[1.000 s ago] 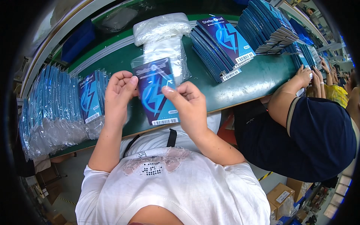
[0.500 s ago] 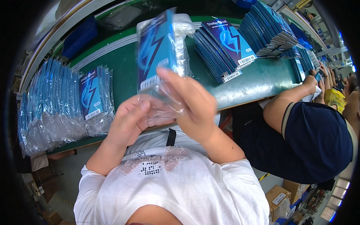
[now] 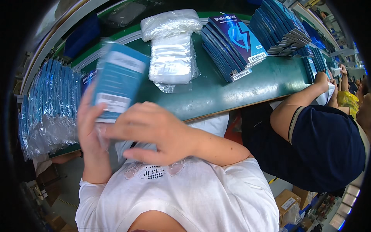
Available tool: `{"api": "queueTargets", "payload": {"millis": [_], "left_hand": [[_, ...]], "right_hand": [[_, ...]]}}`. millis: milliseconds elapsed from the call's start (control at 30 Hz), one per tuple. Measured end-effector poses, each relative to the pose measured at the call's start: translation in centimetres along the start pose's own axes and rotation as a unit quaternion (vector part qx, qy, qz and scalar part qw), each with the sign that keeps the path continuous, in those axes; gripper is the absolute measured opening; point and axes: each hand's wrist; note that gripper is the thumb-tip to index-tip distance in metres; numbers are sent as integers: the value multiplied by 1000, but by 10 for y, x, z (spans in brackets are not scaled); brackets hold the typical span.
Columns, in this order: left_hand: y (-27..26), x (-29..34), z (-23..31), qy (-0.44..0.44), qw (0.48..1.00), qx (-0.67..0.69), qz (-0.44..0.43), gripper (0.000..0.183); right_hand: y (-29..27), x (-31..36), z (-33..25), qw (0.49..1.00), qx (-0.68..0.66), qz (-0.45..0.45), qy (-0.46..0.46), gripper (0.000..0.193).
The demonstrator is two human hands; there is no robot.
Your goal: The person repeatedly picks up small blue boxes labeled 'Stellar Cell' and places them into clear plastic bags. They then move the packaged items to a growing stack on the left side of the green conveyor belt. The process is repetitive and involves handling the boxes and bags by hand.
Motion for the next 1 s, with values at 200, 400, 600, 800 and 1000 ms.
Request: {"api": "queueTargets", "payload": {"millis": [200, 400, 600, 800, 1000], "left_hand": [[-51, -18, -4, 382, 725, -570, 65, 41], [-25, -16, -10, 438, 688, -577, 41, 32], [30, -34, -54, 462, 713, -486, -203, 30], [35, -60, -66, 409, 683, -541, -271, 24], [29, -54, -71, 380, 784, -449, -201, 10]], "right_hand": [[-43, 5, 7, 987, 91, 99, 91, 28], [-98, -18, 1, 913, 269, 302, 50, 19], [-159, -33, 23, 740, 637, 211, 43, 73], [-147, -32, 18, 708, 662, 197, 147, 73], [-85, -4, -7, 893, 231, 376, 91, 84]]}}
Point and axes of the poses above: each hand's wrist, its own x-axis away from the middle knuckle, its own y-axis out of the palm, z = x × y, and after that the axes turned 15 degrees about z, right-handed
